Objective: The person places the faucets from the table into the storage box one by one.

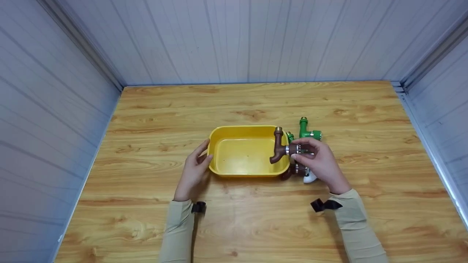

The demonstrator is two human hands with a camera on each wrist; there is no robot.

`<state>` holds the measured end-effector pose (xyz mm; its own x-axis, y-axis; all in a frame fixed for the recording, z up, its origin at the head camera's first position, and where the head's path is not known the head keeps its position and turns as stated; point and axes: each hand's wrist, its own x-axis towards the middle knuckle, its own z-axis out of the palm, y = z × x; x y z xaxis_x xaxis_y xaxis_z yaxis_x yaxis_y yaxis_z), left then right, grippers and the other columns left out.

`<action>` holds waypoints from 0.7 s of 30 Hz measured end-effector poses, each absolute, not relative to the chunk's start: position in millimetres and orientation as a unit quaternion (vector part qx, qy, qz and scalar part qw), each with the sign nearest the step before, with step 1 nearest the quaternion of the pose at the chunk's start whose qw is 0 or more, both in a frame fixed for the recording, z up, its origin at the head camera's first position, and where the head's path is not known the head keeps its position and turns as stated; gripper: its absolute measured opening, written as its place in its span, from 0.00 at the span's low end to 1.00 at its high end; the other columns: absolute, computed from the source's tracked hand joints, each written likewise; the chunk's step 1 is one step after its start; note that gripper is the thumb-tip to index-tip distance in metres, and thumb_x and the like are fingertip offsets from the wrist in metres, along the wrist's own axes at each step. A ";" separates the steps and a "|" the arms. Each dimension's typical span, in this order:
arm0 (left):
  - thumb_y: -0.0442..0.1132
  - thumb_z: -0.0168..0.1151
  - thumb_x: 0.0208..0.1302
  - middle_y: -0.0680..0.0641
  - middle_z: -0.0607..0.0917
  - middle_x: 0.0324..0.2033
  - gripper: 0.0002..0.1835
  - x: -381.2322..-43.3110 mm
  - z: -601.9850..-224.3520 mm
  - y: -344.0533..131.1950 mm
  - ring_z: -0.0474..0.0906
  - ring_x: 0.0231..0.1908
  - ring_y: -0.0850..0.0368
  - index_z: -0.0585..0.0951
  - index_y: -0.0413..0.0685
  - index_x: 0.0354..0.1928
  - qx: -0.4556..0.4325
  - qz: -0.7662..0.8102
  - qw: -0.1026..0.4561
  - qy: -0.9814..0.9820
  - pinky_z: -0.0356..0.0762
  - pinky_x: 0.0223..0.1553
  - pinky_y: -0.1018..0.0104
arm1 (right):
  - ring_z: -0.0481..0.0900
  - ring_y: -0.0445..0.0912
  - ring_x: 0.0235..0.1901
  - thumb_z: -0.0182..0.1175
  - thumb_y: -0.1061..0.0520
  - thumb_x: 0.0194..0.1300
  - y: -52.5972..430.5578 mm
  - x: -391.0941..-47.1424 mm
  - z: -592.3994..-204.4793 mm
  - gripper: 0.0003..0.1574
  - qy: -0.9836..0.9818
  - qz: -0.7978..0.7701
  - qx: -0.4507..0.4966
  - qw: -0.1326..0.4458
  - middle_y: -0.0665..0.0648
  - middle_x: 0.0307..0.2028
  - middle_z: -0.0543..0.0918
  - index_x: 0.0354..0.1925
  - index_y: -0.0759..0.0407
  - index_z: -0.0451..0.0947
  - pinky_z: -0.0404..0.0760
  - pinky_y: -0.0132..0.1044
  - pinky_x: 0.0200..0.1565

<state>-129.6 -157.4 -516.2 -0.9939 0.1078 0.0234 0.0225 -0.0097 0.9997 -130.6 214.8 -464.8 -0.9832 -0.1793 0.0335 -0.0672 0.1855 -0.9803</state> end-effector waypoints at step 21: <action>0.28 0.53 0.69 0.39 0.64 0.68 0.29 -128.3 -517.9 -157.4 0.68 0.60 0.37 0.62 0.40 0.70 0.046 0.725 0.038 0.686 0.74 0.55 0.53 | 0.79 0.51 0.48 0.70 0.62 0.56 185.9 -138.1 -473.1 0.22 0.768 -0.630 -0.079 0.081 0.60 0.48 0.79 0.50 0.61 0.78 0.82 0.34 0.44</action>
<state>-128.3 -157.4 -517.9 -0.9930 0.1173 0.0147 0.0082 -0.0556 0.9984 -138.1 185.9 -473.1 -0.9745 -0.2232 -0.0250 -0.0192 0.1935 -0.9809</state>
